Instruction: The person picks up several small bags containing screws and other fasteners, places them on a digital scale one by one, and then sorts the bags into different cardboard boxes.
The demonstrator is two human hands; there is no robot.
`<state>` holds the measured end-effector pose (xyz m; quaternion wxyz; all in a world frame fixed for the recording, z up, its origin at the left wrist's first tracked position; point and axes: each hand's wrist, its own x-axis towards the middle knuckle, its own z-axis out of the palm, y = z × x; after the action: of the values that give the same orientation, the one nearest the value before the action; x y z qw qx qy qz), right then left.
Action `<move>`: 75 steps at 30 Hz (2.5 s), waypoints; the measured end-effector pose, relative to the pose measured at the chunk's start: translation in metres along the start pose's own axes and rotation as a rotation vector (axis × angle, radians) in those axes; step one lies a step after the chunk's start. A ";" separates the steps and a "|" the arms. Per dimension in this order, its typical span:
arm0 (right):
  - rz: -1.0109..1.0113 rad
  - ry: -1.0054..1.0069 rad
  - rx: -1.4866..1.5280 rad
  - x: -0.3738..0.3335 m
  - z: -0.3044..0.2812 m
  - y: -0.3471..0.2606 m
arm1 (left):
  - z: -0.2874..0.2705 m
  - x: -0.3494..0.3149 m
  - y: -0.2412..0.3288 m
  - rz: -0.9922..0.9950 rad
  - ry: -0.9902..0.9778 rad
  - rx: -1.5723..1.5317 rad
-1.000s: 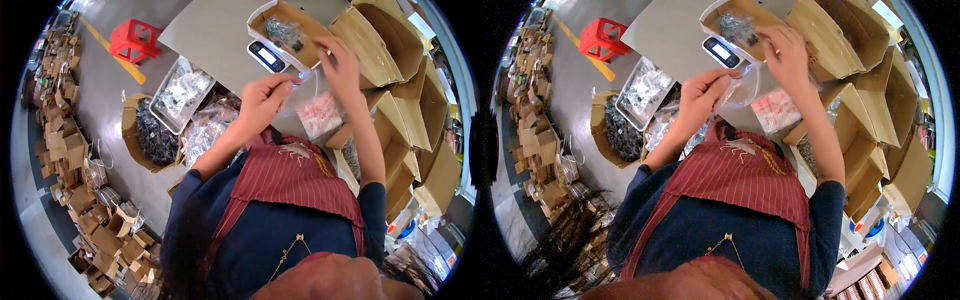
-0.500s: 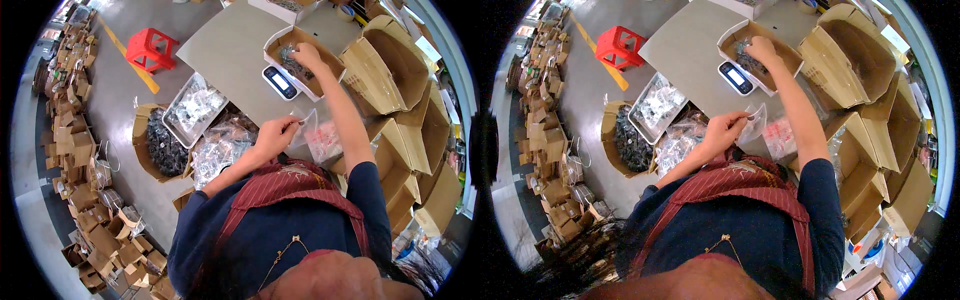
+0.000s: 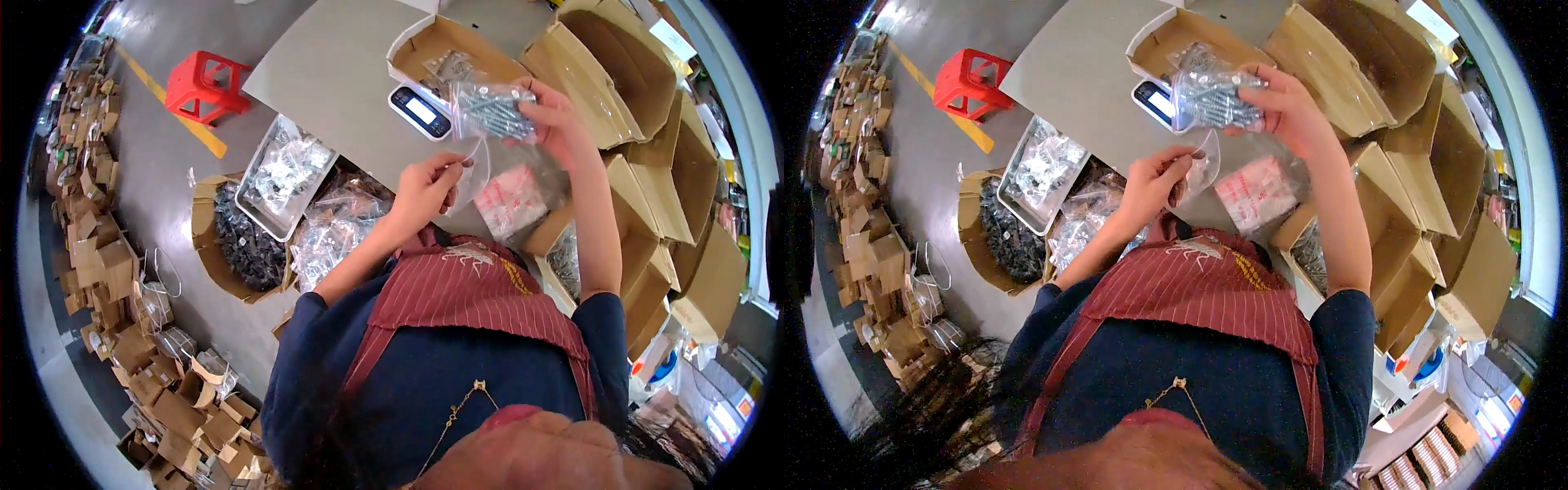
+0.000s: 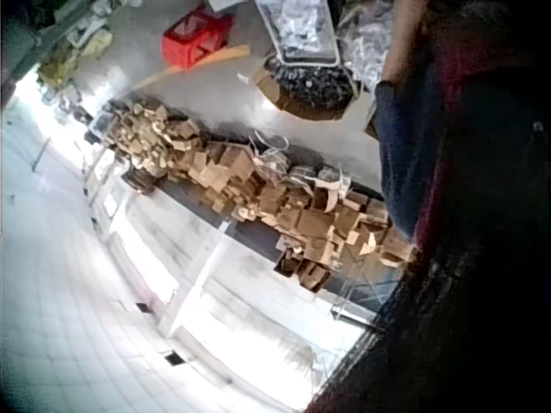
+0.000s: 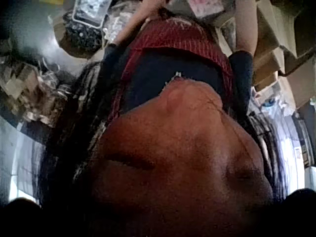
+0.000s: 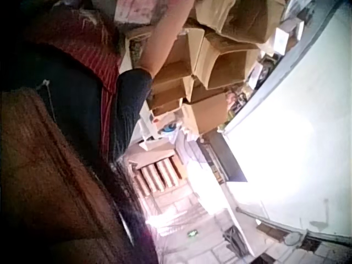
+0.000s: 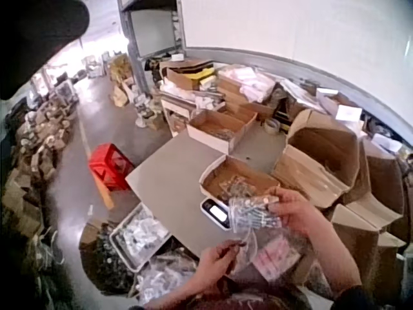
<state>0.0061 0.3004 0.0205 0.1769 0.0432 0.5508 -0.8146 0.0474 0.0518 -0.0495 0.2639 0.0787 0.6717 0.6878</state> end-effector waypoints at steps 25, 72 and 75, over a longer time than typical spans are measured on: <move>-1.355 0.085 -1.300 -0.098 0.020 0.030 | 0.015 -0.013 0.003 0.187 0.189 0.067; -0.177 0.164 -0.474 -0.004 0.005 0.050 | -0.017 0.001 0.009 0.165 0.257 0.587; -0.203 0.316 -0.709 0.070 -0.017 0.048 | -0.019 0.001 -0.030 0.296 0.322 0.830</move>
<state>-0.0451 0.2830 -0.0465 0.0125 0.0498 0.8195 -0.5707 0.0456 0.0337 -0.0799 0.0016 0.1650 0.9039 0.3946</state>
